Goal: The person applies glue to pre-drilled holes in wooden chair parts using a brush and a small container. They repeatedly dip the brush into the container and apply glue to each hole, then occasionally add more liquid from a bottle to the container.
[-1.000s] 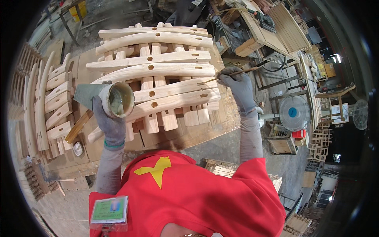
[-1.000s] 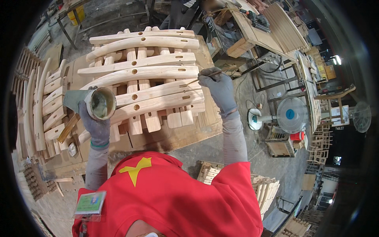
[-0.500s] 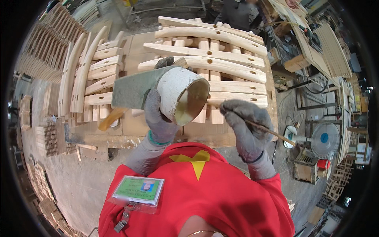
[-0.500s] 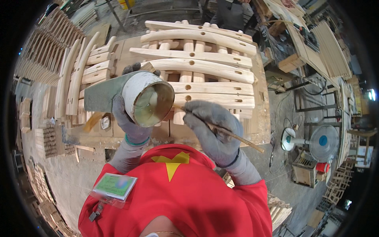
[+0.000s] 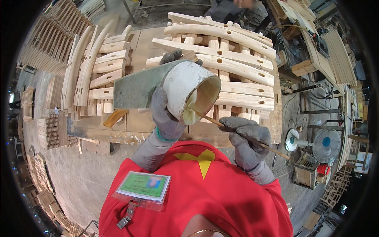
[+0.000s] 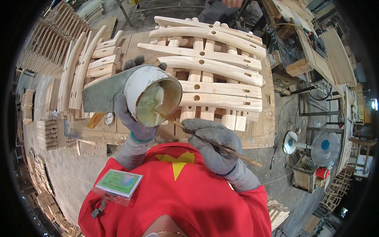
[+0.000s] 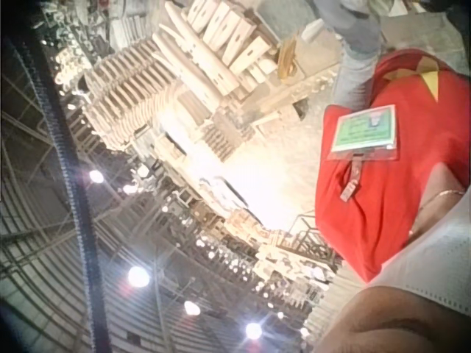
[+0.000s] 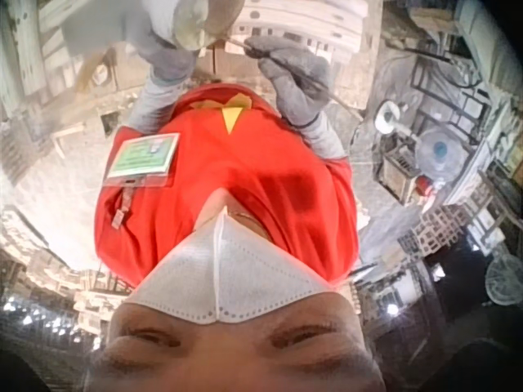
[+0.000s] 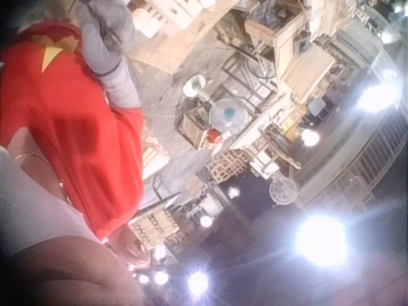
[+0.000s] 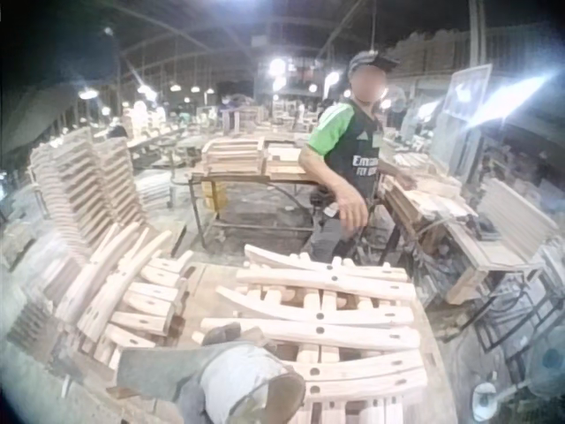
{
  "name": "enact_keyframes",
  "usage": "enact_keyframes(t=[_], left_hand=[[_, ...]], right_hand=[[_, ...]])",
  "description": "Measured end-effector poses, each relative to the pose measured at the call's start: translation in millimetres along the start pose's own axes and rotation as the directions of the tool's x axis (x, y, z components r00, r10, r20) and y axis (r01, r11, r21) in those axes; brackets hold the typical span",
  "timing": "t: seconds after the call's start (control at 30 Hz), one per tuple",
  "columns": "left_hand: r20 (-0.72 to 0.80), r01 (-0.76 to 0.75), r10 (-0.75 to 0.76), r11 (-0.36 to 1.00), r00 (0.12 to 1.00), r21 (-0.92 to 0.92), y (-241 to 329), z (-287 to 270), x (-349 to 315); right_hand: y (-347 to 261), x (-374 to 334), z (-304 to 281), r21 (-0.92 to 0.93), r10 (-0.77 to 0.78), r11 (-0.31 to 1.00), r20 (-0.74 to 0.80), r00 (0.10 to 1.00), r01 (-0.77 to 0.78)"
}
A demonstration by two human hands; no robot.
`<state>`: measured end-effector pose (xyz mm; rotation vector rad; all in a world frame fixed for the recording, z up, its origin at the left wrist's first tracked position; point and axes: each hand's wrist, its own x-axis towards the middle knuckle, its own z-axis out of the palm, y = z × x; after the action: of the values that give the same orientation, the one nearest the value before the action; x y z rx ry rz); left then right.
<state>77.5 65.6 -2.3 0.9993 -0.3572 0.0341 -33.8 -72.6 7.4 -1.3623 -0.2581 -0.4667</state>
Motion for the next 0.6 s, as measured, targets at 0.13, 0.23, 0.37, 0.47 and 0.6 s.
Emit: enact_keyframes(t=[0.13, 0.23, 0.37, 0.47, 0.6], left_hand=[[-0.027, 0.063, -0.074, 0.953, 0.997, -0.295, -13.9, -11.9, -1.3], [0.014, -0.380, 0.416, 0.816, 0.909, 0.436, -51.3, -40.8, -14.4], [0.214, -0.516, 0.617, 0.364, 0.757, 0.776, -63.5, -38.7, -15.6], [0.049, -0.359, 0.430, 0.679, 0.901, 0.640, -79.2, -52.6, -16.5], [0.122, -0.355, 0.360, 0.706, 0.925, 0.613, -101.6, -67.5, -5.7]], right_hand=[[-2.8, -7.6, -6.4, 0.016, -0.053, 0.998, 0.041, 0.998, 0.053], [-2.0, -12.0, -5.0, 0.114, -0.054, 0.992, -0.070, 0.996, 0.062], [-12.0, 2.9, -17.6, 0.164, 0.169, 0.982, -0.523, 0.835, -0.096], [-27.0, 19.1, -82.0, -0.041, 0.243, 0.947, -0.563, 0.790, -0.320], [-21.8, 14.3, -154.2, -0.182, 0.232, 0.884, -0.628, 0.743, -0.430]])
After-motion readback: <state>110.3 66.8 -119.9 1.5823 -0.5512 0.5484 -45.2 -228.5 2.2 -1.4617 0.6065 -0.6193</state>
